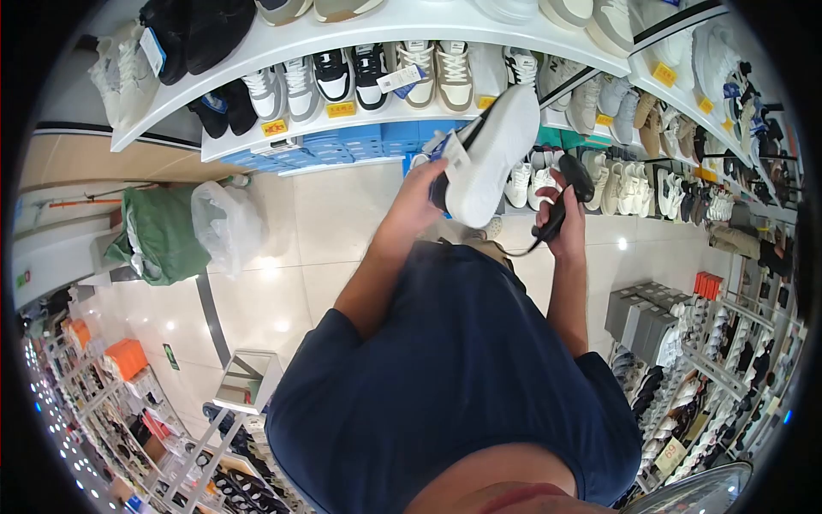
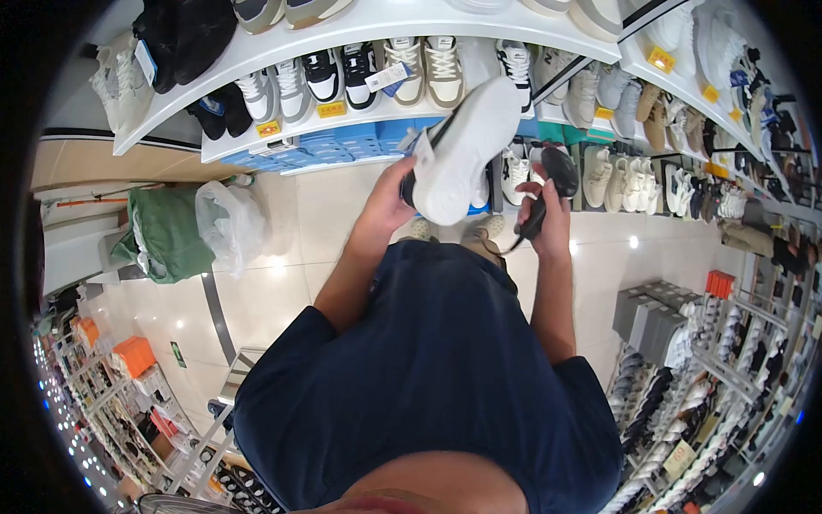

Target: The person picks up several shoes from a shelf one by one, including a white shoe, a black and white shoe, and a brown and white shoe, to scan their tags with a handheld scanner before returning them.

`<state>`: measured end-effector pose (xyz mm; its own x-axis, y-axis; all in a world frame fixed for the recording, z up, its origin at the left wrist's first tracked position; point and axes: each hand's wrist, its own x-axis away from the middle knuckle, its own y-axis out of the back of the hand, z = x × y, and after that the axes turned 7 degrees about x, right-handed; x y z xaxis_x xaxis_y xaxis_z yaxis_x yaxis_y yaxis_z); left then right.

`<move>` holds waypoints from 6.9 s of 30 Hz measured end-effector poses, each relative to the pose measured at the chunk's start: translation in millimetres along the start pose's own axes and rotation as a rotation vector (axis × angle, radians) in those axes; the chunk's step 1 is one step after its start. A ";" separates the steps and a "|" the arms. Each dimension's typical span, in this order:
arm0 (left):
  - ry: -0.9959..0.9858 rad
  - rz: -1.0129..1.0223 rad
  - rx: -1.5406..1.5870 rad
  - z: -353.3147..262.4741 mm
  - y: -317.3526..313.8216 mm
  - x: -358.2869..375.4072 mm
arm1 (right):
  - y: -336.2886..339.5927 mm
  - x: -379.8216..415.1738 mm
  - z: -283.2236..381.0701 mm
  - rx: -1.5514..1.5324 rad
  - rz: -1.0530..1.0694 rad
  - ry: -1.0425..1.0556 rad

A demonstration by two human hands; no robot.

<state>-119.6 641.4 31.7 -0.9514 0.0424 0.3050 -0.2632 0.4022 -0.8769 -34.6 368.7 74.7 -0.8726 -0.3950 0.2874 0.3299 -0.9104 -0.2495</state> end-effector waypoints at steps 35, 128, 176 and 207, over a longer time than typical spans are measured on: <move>-0.255 -0.023 -0.861 -14.4 -21.4 46.7 | 0.0 10.3 -7.7 0.089 -0.222 0.016; -0.114 -0.172 -1.226 7.0 -18.1 -73.2 | 48.3 -22.4 0.7 0.382 -0.299 -0.051; -0.563 0.051 -1.772 10.1 -34.0 -69.2 | 49.4 -15.5 -55.4 0.064 -0.019 -0.281; -0.463 0.065 -1.856 8.9 -101.5 -140.6 | 54.1 -46.6 -64.0 0.193 -0.279 0.129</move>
<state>39.4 586.5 74.6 -0.9959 0.0097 -0.0904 -0.0522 0.7533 0.6556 0.9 345.6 -11.4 -0.9728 -0.1208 0.1975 0.1242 -0.9922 0.0050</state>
